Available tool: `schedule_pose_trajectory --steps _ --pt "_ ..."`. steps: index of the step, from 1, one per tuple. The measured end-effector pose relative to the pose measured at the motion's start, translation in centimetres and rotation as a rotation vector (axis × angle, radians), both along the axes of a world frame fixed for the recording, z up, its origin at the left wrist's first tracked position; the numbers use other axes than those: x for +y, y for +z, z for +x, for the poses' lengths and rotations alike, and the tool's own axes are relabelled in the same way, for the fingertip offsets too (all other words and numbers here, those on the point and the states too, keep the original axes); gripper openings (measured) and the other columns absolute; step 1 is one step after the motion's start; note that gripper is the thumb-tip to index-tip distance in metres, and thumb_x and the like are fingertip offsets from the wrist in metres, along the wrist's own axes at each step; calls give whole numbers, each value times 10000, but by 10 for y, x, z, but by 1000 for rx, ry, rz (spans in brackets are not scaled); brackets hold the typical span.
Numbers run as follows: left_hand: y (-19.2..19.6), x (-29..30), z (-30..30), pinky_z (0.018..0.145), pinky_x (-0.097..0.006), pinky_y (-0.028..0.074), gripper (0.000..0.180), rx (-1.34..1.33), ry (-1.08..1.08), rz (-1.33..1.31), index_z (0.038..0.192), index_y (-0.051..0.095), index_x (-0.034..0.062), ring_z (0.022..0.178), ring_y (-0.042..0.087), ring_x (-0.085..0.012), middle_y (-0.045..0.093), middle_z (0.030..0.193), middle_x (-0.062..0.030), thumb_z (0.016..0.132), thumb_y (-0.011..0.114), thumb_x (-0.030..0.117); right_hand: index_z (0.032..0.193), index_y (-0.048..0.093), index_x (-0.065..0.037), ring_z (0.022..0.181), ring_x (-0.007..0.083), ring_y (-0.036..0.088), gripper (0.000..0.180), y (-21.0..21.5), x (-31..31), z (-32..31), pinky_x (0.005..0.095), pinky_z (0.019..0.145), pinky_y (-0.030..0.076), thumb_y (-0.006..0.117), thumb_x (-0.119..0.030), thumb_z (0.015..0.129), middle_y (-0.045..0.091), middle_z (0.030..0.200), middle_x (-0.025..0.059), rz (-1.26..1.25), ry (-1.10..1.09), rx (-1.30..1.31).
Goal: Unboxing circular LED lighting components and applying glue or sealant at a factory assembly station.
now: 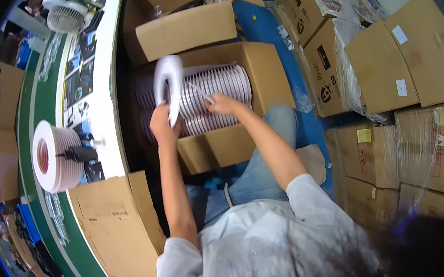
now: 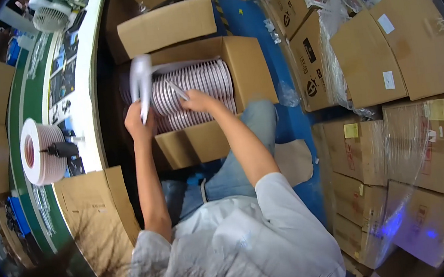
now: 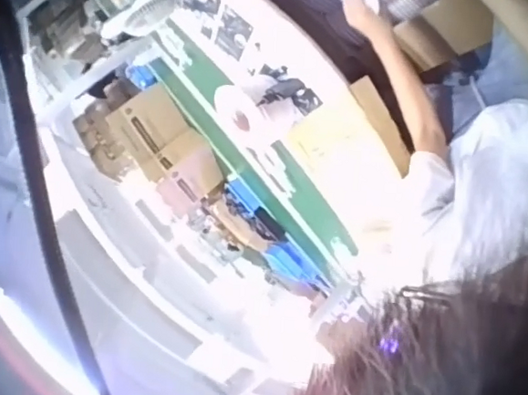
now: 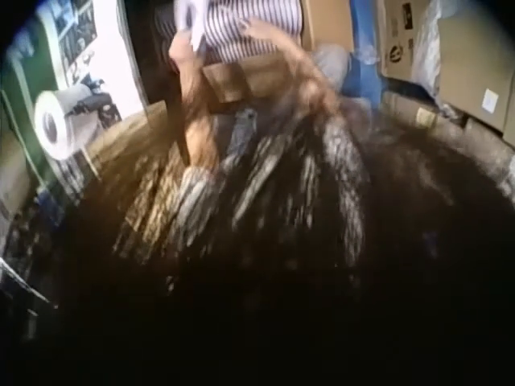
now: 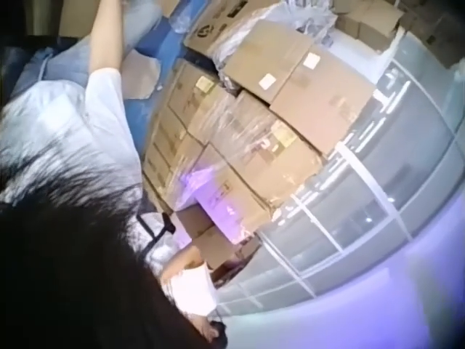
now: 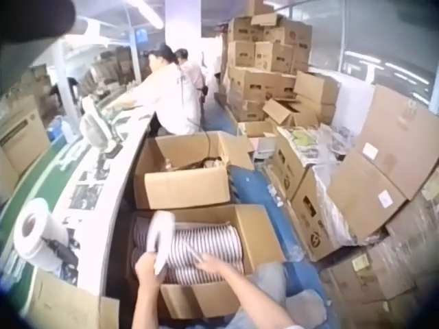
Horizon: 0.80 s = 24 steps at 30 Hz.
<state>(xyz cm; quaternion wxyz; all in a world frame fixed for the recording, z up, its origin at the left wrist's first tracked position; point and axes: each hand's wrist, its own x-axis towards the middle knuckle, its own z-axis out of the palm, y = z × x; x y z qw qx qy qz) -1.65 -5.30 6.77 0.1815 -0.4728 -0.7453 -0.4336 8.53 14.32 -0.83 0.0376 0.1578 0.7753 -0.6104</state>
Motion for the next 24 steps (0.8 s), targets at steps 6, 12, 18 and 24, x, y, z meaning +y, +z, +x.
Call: schedule_pose_trajectory --steps 6,12,18,24 --pt "-42 13 -18 569 -339 465 78 -398 214 -91 771 588 14 575 599 -233 590 631 -132 711 630 41 770 616 -3 656 192 579 259 -9 6 6 315 623 460 564 -254 810 617 671 70 -241 -211 81" --pt "-102 -1 -26 796 -363 490 329 -1551 18 608 1025 555 -6 798 624 -207 624 961 -117 850 634 262 1221 489 53 1087 151 503 616 6 -12 26 270 945 364 300 -475 966 551 1199 90 -660 -370 173" --pt "-99 24 9 876 -422 487 725 -1942 -502 807 1171 469 -41 943 595 -275 578 1068 -147 849 428 607 1291 394 78 1205 198 413 622 1 -27 45 298 1020 300 333 -449 966 465 1293 133 -601 -360 223" --pt "-83 20 20 798 -399 531 549 -1899 -730 763 1098 497 -48 822 640 -277 637 886 -147 858 567 441 1436 -61 -50 1256 242 345 869 1 -32 53 338 1037 293 585 -135 860 267 1419 156 -475 -561 410"
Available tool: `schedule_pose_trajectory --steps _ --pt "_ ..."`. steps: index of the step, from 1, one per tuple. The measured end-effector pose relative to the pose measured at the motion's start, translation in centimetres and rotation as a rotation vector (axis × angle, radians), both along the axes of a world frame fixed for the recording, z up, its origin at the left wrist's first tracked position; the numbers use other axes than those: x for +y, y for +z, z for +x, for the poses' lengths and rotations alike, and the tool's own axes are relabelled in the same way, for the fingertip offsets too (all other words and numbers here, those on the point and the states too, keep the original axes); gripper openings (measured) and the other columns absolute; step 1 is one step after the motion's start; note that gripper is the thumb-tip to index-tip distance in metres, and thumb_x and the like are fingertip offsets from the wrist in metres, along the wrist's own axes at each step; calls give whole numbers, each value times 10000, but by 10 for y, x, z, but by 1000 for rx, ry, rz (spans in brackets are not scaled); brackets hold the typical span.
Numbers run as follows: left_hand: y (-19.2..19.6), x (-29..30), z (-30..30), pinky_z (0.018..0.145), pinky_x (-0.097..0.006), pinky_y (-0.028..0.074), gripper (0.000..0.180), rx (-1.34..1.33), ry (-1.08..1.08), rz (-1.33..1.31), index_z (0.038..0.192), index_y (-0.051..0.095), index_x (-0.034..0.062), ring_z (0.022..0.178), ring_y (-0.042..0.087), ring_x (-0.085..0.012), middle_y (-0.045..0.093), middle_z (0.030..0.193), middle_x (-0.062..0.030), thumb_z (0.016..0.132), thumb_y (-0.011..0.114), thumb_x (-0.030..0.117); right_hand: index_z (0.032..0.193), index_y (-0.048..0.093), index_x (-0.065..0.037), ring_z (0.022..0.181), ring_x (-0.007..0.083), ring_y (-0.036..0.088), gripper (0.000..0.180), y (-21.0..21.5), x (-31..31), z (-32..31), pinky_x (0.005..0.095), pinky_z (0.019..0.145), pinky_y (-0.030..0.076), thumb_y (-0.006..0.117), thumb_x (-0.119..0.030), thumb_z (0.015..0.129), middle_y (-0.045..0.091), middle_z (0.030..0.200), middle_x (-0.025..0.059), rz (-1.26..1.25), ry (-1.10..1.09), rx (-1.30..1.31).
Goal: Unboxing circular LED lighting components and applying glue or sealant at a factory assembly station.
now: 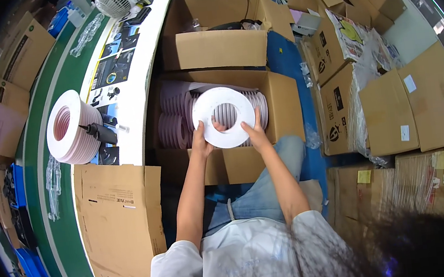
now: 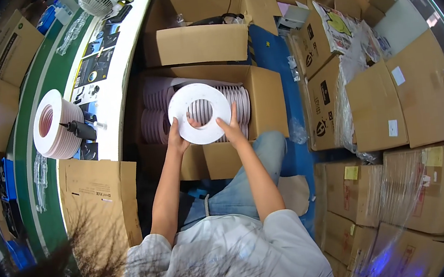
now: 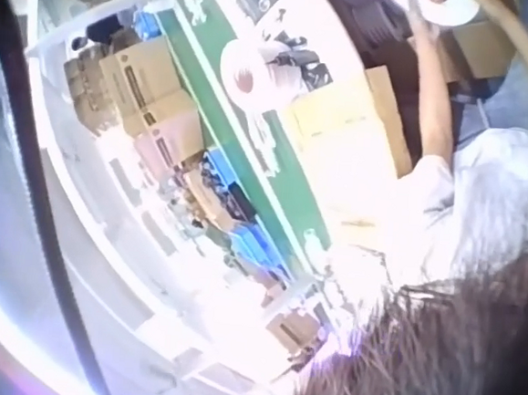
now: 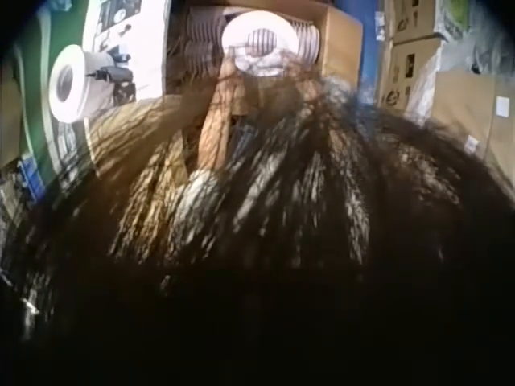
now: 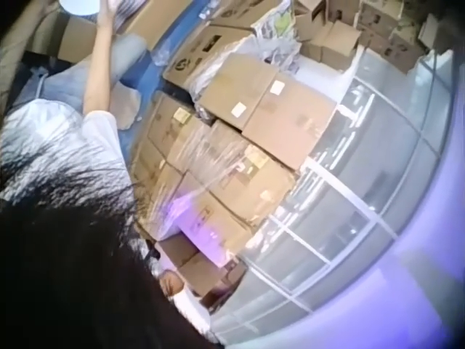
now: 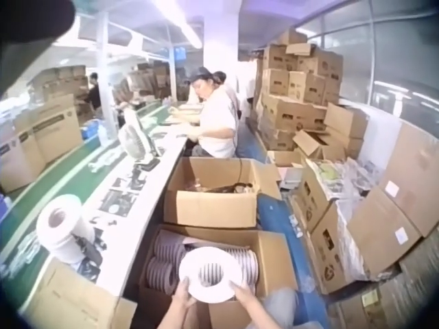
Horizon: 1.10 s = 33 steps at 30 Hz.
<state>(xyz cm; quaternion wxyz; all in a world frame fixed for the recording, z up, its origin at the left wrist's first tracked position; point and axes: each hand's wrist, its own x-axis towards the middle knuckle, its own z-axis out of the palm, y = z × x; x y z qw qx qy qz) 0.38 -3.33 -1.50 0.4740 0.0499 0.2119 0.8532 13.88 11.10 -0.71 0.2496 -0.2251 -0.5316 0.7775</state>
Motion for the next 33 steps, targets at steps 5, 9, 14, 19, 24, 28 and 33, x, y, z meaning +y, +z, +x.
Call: schedule_pose_trajectory --steps 5,9,14,19,24,28,33 --pt "12 -2 6 742 -382 542 602 195 -1 -159 1133 481 -66 784 657 -281 652 865 -160 852 566 459 1425 120 -23 1172 249 446 765 1 0 -3 332 970 377 596 -70 828 363 1356 171 -98 10 98" --pt "15 5 13 736 -376 541 641 239 31 -109 1136 483 -76 809 657 -282 653 873 -167 849 548 494 1342 292 37 1124 249 493 625 12 -8 -7 330 926 413 601 -74 811 437 1290 184 415 -221 -169" --pt "26 26 28 728 -355 536 653 342 140 -157 1121 499 -90 774 660 -255 657 903 -178 854 533 506 1304 341 69 1142 244 481 577 -4 -4 -20 328 938 397 591 -85 807 466 1262 199 269 -389 -174" --pt "43 43 35 704 -329 528 512 481 233 -266 1085 543 -77 747 652 -213 662 883 -164 862 585 381 1278 371 45 1115 270 496 552 -34 -11 -47 358 952 383 596 -154 815 506 1203 201 -15 -563 -244" --pt "79 37 31 635 -318 485 349 978 205 -845 856 681 20 665 590 -136 661 732 -81 691 735 323 1132 496 17 976 252 580 404 -29 -20 -51 377 839 483 580 -180 789 566 1080 154 -707 -158 46" --pt "168 30 39 773 -350 497 468 1304 207 -711 1061 609 17 864 648 -262 662 910 -172 673 712 258 1039 507 -4 869 276 610 283 15 -18 -61 390 739 543 564 -140 797 570 1005 140 -634 -294 98" --pt "250 15 14 642 -416 489 516 1558 945 -1077 1119 475 22 792 590 -369 577 873 -186 663 687 142 1125 445 14 904 273 593 364 128 -55 -113 395 730 526 569 -185 848 553 1055 133 -301 -362 270"
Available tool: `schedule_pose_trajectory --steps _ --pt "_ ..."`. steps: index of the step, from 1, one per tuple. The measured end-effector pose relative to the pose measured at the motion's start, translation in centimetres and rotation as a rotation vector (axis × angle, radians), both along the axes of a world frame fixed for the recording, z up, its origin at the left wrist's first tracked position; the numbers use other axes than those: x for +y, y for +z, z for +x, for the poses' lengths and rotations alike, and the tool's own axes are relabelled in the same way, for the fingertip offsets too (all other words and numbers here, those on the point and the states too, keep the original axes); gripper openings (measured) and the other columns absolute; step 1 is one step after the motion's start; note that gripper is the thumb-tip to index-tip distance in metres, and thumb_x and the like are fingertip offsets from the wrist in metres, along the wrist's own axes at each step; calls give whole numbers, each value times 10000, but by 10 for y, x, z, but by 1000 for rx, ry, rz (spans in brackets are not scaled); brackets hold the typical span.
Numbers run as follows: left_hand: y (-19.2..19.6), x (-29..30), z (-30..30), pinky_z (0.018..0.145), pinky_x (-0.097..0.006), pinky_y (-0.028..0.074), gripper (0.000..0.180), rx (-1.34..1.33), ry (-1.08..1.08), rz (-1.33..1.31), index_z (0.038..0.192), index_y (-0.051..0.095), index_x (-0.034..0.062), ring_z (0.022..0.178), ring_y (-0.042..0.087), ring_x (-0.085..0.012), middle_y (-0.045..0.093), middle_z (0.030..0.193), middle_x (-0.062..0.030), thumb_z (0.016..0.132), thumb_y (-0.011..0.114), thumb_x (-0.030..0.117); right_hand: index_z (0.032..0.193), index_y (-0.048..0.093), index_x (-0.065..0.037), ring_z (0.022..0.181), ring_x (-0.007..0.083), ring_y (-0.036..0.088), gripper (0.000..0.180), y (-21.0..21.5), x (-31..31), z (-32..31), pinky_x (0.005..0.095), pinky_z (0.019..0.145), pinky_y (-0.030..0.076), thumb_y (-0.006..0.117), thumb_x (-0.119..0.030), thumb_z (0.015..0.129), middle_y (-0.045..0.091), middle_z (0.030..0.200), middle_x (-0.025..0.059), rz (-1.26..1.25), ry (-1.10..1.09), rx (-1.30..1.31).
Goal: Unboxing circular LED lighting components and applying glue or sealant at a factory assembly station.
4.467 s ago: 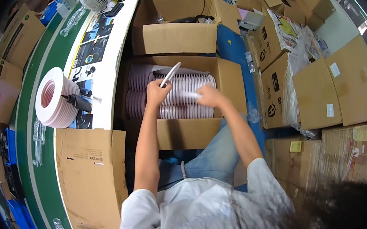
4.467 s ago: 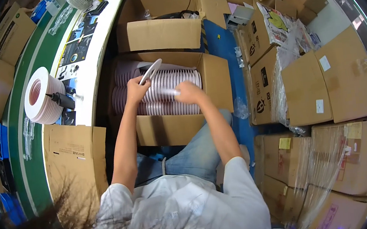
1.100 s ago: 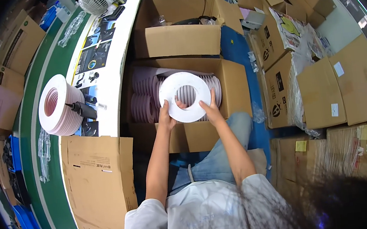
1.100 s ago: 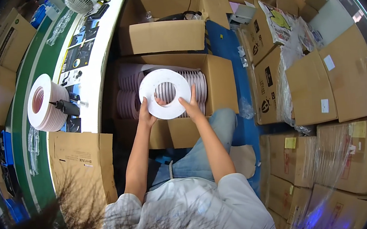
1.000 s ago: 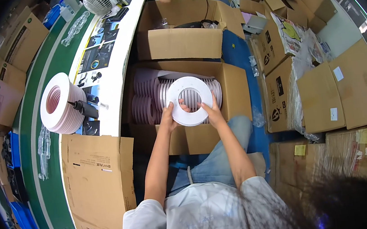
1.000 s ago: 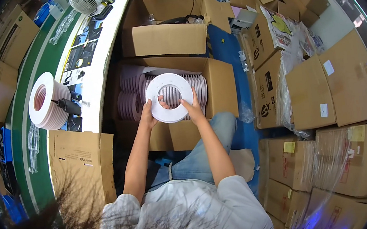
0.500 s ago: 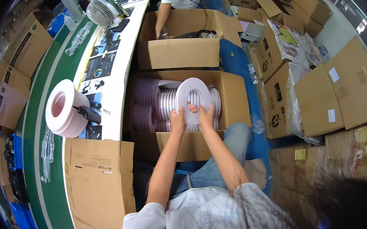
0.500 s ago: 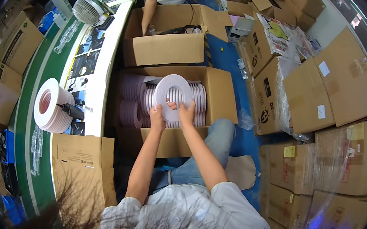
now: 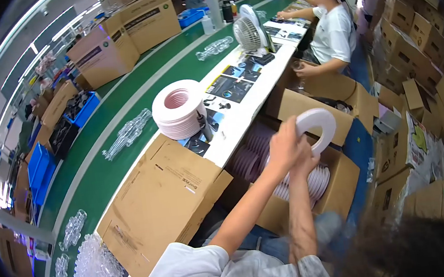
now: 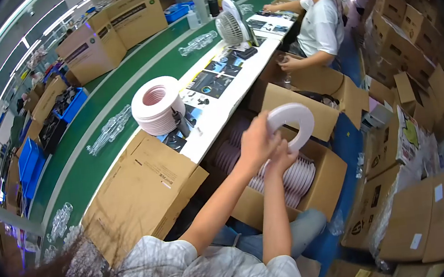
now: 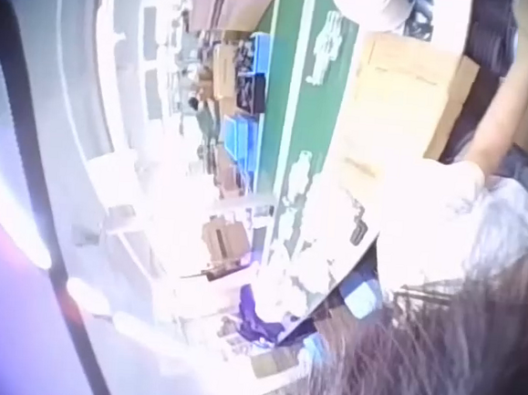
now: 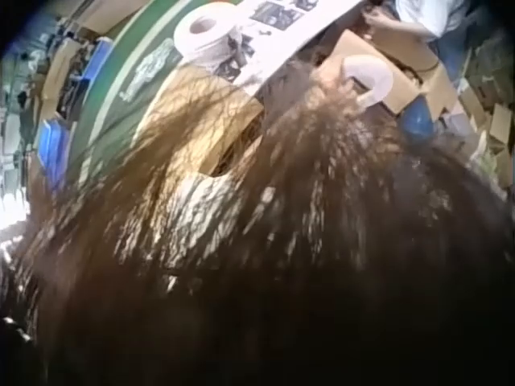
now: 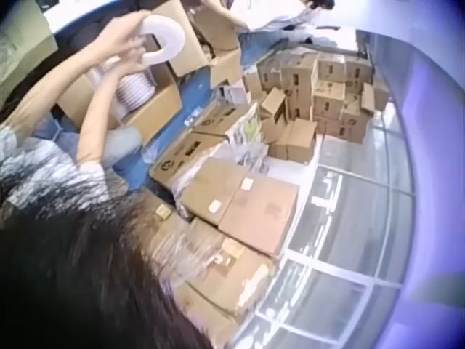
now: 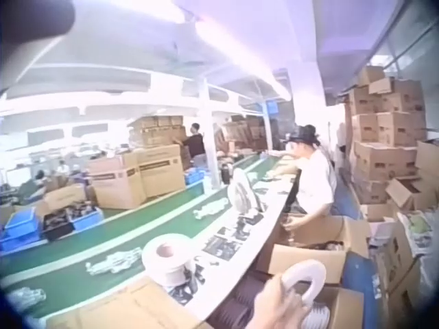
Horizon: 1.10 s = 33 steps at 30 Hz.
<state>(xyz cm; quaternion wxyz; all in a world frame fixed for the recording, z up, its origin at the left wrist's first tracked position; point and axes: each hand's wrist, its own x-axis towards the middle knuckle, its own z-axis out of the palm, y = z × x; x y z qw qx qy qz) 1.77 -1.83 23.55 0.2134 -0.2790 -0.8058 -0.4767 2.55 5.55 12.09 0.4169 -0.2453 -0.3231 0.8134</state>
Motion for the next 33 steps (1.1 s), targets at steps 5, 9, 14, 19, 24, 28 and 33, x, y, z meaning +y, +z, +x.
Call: schedule_pose_trajectory --steps 5,9,14,19,24,28,33 --pt "90 -50 -90 642 -481 446 276 228 218 -21 894 444 19 757 563 -394 556 761 -197 664 587 72 1363 269 -98 1226 290 362 530 108 -49 -13 453 997 331 475 -273 907 382 1303 148 -70 211 236" --pt "171 -141 -153 732 -449 495 326 -3 512 -237 930 523 -23 820 614 -399 607 861 -276 656 593 137 1155 517 -28 1042 206 516 319 80 -32 11 407 947 392 507 -176 873 543 1114 95 185 435 45" --pt "165 -279 -238 750 -376 511 418 -312 604 -588 895 657 -49 862 644 -341 640 895 -257 618 620 264 875 579 -78 692 127 525 127 -21 -11 38 297 664 453 514 -140 785 563 770 19 -68 362 -184" --pt "115 -295 -266 780 -366 507 475 -521 630 -666 967 645 -63 936 634 -316 631 992 -249 618 630 260 854 574 -90 623 115 491 125 -61 -1 49 290 619 441 523 -149 757 512 675 -4 -166 301 -284" --pt "101 -291 -271 770 -361 508 540 -646 561 -755 961 648 -59 915 639 -315 633 996 -245 595 683 336 857 572 -76 596 117 487 128 -73 3 52 273 573 439 504 -110 754 512 669 5 -121 316 -288" --pt "109 -301 -260 908 -392 422 733 -575 593 -904 1162 546 0 1106 531 -316 554 1174 -223 598 713 438 869 580 -72 591 123 491 145 -81 7 60 277 564 445 505 -117 754 508 662 6 -136 310 -315" --pt "130 -282 -188 1057 -454 253 916 -91 -146 -1084 1337 371 81 1203 437 -304 443 1315 -174 561 776 352 820 580 -88 575 124 488 99 -106 19 70 280 564 437 521 -142 761 501 639 3 -228 216 -364"
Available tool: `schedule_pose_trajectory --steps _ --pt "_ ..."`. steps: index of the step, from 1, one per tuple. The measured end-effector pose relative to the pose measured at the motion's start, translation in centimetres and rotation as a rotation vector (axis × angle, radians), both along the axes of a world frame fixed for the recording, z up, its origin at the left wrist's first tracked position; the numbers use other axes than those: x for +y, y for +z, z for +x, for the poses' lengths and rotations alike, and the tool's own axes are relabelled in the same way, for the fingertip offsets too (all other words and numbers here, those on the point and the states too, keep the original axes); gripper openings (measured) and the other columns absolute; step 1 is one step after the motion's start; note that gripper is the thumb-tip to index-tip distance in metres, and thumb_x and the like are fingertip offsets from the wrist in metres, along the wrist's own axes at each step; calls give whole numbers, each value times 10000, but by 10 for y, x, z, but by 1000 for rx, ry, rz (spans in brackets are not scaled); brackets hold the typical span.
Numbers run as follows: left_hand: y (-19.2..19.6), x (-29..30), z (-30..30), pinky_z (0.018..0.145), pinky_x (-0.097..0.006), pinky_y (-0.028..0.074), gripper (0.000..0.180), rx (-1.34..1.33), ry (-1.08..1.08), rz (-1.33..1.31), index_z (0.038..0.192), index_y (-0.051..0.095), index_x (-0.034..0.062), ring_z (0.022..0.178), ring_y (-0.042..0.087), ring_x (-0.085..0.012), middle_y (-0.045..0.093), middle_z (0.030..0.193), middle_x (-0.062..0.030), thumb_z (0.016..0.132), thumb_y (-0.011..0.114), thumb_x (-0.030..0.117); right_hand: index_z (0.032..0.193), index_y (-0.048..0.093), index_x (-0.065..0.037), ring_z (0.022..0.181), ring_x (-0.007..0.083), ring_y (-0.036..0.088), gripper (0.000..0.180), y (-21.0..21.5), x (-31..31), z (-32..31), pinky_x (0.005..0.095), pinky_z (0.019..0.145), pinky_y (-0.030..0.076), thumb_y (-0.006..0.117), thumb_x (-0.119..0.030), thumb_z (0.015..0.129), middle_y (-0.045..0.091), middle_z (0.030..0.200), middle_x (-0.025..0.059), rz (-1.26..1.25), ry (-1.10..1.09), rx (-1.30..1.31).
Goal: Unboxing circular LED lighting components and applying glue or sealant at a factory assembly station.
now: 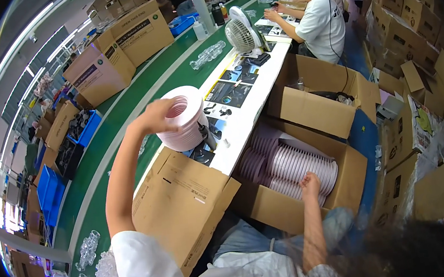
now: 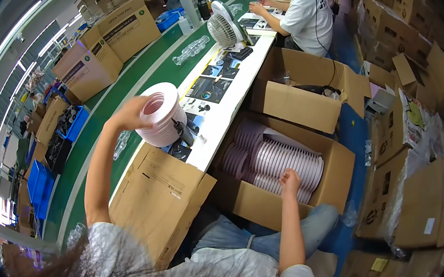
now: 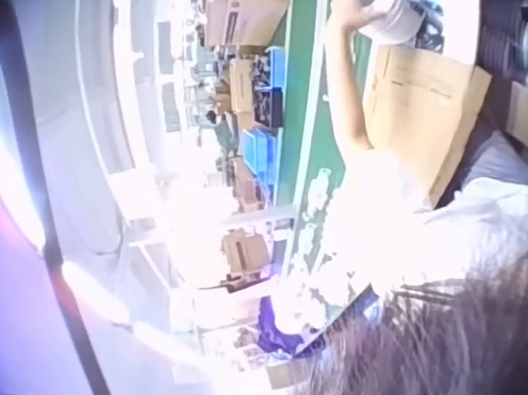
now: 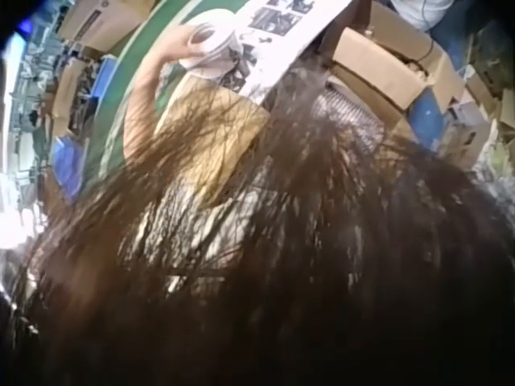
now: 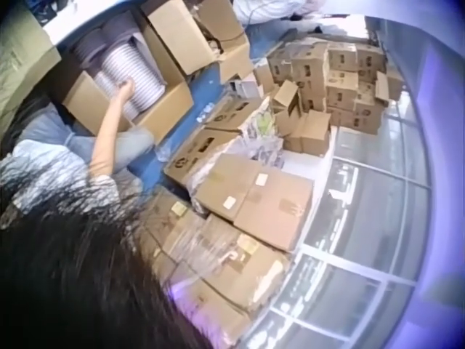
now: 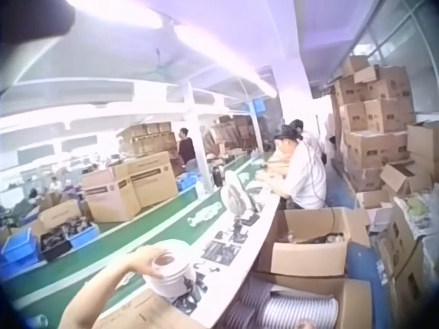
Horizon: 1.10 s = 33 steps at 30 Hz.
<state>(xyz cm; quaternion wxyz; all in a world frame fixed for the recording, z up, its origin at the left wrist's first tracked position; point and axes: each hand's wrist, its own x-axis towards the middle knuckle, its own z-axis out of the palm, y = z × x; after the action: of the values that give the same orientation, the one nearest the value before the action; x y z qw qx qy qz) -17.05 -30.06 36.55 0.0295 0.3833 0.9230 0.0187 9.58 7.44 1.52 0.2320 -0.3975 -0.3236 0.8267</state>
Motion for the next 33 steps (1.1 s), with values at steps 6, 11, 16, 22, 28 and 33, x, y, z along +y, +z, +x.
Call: schedule_pose_trajectory --steps 6,11,16,22,28,33 --pt "-21 5 23 1047 -438 244 748 46 -9 -35 1171 530 73 1093 514 -302 592 1102 -164 504 818 252 764 551 -109 527 125 466 34 -43 8 2 271 523 413 556 -140 751 486 599 -5 -118 -34 -41" --pt "-19 8 25 899 -407 402 414 16 12 26 863 595 28 853 569 -367 611 813 -194 533 780 197 772 552 -112 523 121 454 30 -64 7 8 268 515 408 558 -138 759 479 599 -12 -193 -82 -94" --pt "-20 7 26 1034 -417 306 446 -73 55 20 907 590 28 1004 528 -366 609 904 -198 539 780 193 789 555 -109 527 116 445 38 -73 12 21 269 540 403 554 -144 774 481 605 -17 -142 -50 -49" --pt "-2 23 62 1046 -508 231 824 484 71 -85 1261 428 17 1184 439 -335 500 1226 -182 604 775 375 769 558 -104 531 112 450 66 -70 12 17 264 546 399 549 -168 785 513 630 -14 -150 -56 -114" --pt "-39 238 155 775 -371 453 286 465 -215 -223 939 660 66 901 601 -268 633 927 -116 695 684 213 726 562 -78 536 80 438 194 -103 14 2 208 497 355 558 -251 815 498 618 -26 -161 -359 -125" --pt "-268 360 152 792 -474 407 285 80 -269 -1015 1056 671 174 1010 580 -272 623 1132 -81 831 564 312 1279 440 -1 843 160 536 524 -78 -26 -7 279 752 455 565 -27 770 572 1112 137 305 -444 26"
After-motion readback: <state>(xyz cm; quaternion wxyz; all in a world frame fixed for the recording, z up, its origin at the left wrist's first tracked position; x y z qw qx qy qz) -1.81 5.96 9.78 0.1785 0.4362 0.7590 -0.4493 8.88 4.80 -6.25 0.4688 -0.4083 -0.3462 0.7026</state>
